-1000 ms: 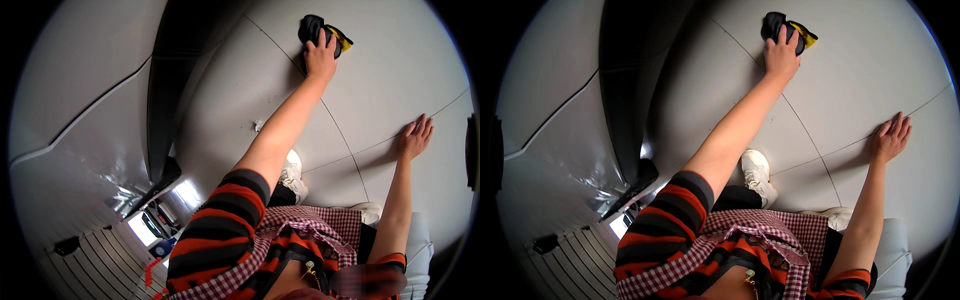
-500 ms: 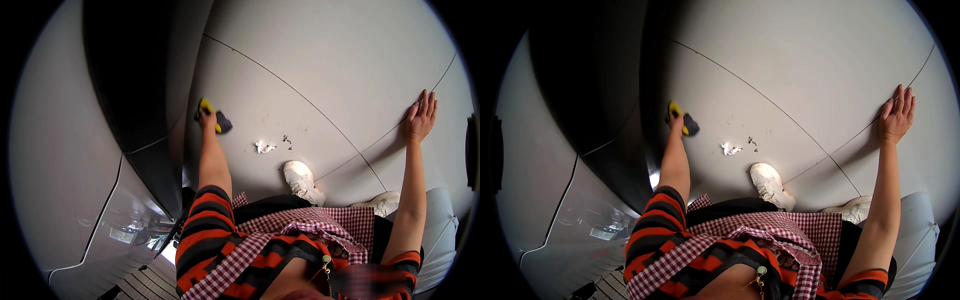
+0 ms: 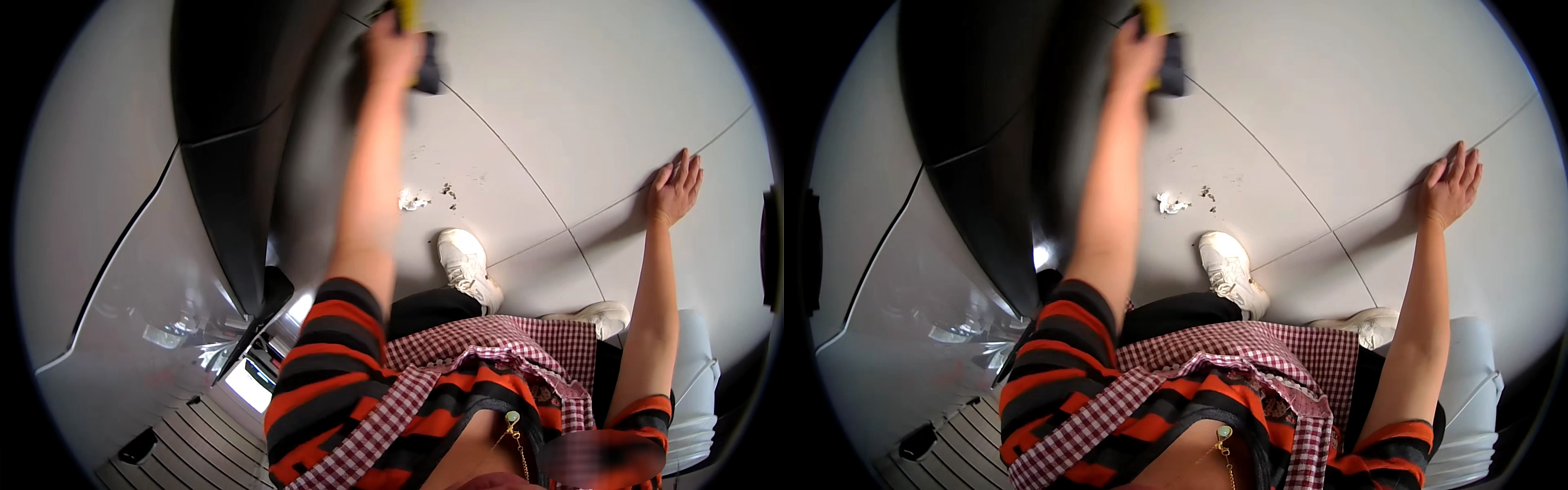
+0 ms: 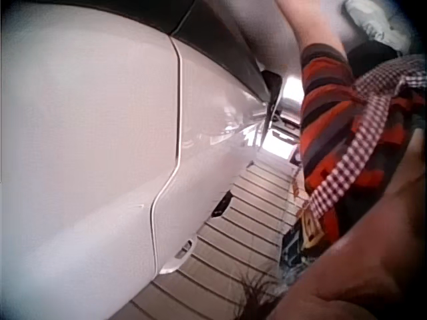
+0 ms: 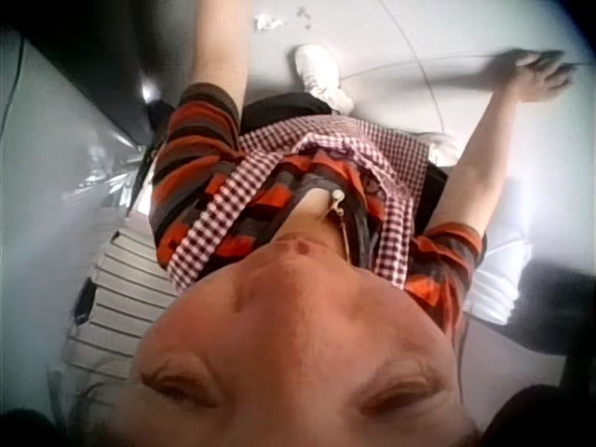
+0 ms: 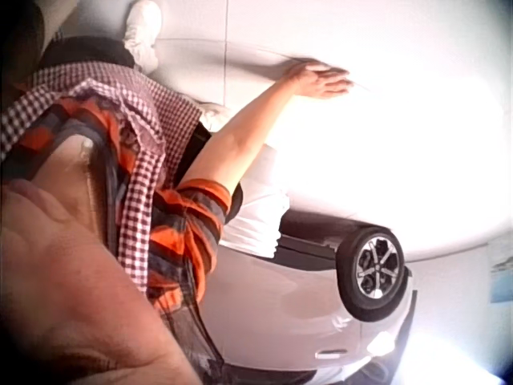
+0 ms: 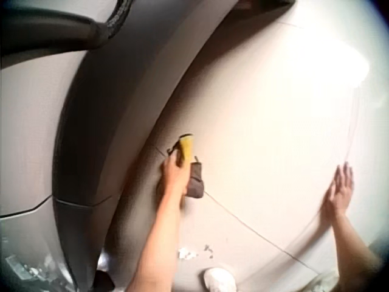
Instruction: The person cleans a tiled floor between two cars using a cloth, first wiping up debris and then rinsing and wringing the cloth in a bucket of water before continuing to wipe the floor area.
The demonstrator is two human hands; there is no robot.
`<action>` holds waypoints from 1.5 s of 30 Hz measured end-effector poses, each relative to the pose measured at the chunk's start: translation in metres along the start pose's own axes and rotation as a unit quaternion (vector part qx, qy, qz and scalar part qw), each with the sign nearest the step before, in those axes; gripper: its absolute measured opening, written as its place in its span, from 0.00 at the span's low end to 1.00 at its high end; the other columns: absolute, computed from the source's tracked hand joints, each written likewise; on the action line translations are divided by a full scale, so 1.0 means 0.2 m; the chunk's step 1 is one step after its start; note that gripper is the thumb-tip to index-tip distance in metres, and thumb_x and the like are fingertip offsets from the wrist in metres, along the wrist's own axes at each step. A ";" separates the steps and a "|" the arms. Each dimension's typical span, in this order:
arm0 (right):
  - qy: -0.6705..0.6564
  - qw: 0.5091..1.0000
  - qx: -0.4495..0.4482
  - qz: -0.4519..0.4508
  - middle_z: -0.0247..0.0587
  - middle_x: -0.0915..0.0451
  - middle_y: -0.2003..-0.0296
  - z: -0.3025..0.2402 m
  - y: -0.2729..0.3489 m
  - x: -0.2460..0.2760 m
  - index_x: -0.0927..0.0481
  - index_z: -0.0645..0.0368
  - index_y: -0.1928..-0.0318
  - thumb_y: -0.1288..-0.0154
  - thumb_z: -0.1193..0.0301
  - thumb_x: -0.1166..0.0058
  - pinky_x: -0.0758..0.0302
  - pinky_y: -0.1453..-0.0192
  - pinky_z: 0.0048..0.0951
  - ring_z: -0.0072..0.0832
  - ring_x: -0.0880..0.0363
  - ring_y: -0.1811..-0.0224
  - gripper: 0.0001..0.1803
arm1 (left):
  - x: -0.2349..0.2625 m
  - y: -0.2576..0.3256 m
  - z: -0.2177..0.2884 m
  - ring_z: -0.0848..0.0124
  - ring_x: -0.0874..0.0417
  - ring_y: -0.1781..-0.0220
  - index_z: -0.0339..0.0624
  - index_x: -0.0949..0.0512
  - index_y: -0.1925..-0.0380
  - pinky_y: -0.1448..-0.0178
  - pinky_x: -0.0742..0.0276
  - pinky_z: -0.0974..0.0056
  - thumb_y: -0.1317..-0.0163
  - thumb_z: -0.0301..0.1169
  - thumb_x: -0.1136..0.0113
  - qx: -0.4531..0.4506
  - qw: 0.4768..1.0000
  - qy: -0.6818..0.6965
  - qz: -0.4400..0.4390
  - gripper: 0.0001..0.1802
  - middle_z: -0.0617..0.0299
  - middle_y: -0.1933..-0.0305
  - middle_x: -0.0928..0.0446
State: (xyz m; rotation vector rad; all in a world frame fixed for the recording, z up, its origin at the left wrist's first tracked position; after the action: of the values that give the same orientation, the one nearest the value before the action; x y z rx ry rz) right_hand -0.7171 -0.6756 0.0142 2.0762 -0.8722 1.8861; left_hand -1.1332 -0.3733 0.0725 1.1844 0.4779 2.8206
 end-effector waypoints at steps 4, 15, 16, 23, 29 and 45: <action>-0.003 1.000 0.012 -0.005 0.31 0.44 0.32 -0.08 -0.02 0.00 0.39 0.36 0.34 0.35 0.56 0.61 0.46 0.32 0.39 0.35 0.49 0.30 0.27 | -0.59 0.31 0.27 0.47 0.29 0.49 0.48 0.29 0.49 0.47 0.28 0.53 0.52 0.36 0.39 -0.128 0.974 -0.177 0.061 0.27 0.50 0.40 0.37; 0.013 0.999 -0.023 -0.042 0.34 0.47 0.31 -0.06 0.00 -0.03 0.42 0.36 0.34 0.34 0.55 0.65 0.51 0.30 0.39 0.36 0.52 0.29 0.28 | 0.16 0.35 -0.55 0.56 0.25 0.45 0.42 0.27 0.47 0.39 0.31 0.61 0.52 0.39 0.37 0.172 0.975 -0.119 0.075 0.30 0.48 0.43 0.30; 0.013 0.999 -0.020 -0.034 0.34 0.47 0.31 -0.03 -0.02 -0.02 0.42 0.36 0.34 0.34 0.55 0.65 0.51 0.30 0.39 0.36 0.52 0.29 0.28 | 0.19 0.45 -0.44 0.56 0.26 0.44 0.39 0.28 0.47 0.40 0.30 0.59 0.51 0.37 0.37 0.164 0.977 -0.086 0.105 0.29 0.46 0.43 0.30; 0.017 0.998 -0.006 -0.057 0.36 0.53 0.29 0.04 0.02 -0.21 0.47 0.36 0.32 0.34 0.52 0.70 0.57 0.30 0.46 0.38 0.58 0.28 0.29 | -0.48 1.36 0.19 0.51 0.29 0.50 0.51 0.33 0.42 0.54 0.25 0.55 0.53 0.28 0.42 -0.095 0.978 -0.174 0.063 0.32 0.56 0.36 0.39; 0.031 0.991 -0.025 -0.129 0.38 0.58 0.29 0.19 -0.04 -0.34 0.52 0.35 0.30 0.32 0.48 0.70 0.61 0.29 0.49 0.42 0.62 0.27 0.31 | -1.09 1.49 0.21 0.57 0.31 0.56 0.58 0.32 0.42 0.62 0.24 0.59 0.48 0.30 0.46 -0.207 0.926 -0.314 0.018 0.30 0.60 0.33 0.42; 0.002 0.976 -0.004 -0.217 0.38 0.67 0.28 0.20 -0.03 -0.25 0.59 0.30 0.30 0.32 0.48 0.70 0.66 0.34 0.65 0.46 0.72 0.27 0.32 | 0.66 1.54 -1.80 0.57 0.29 0.42 0.52 0.38 0.41 0.42 0.30 0.57 0.44 0.47 0.45 0.413 0.841 -0.324 0.135 0.31 0.54 0.38 0.37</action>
State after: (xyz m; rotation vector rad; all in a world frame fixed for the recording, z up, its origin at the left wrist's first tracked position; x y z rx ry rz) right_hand -0.6813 -0.6781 -0.0394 2.0472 -0.3789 1.6451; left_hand -1.4567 -0.7405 0.0185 2.3613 1.6300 2.1210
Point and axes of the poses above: each hand's wrist, its own y-axis away from the middle knuckle, its own x-axis out of the back of the hand, z = x × y, the point moved 8 cm from there along -y, towards the middle knuckle
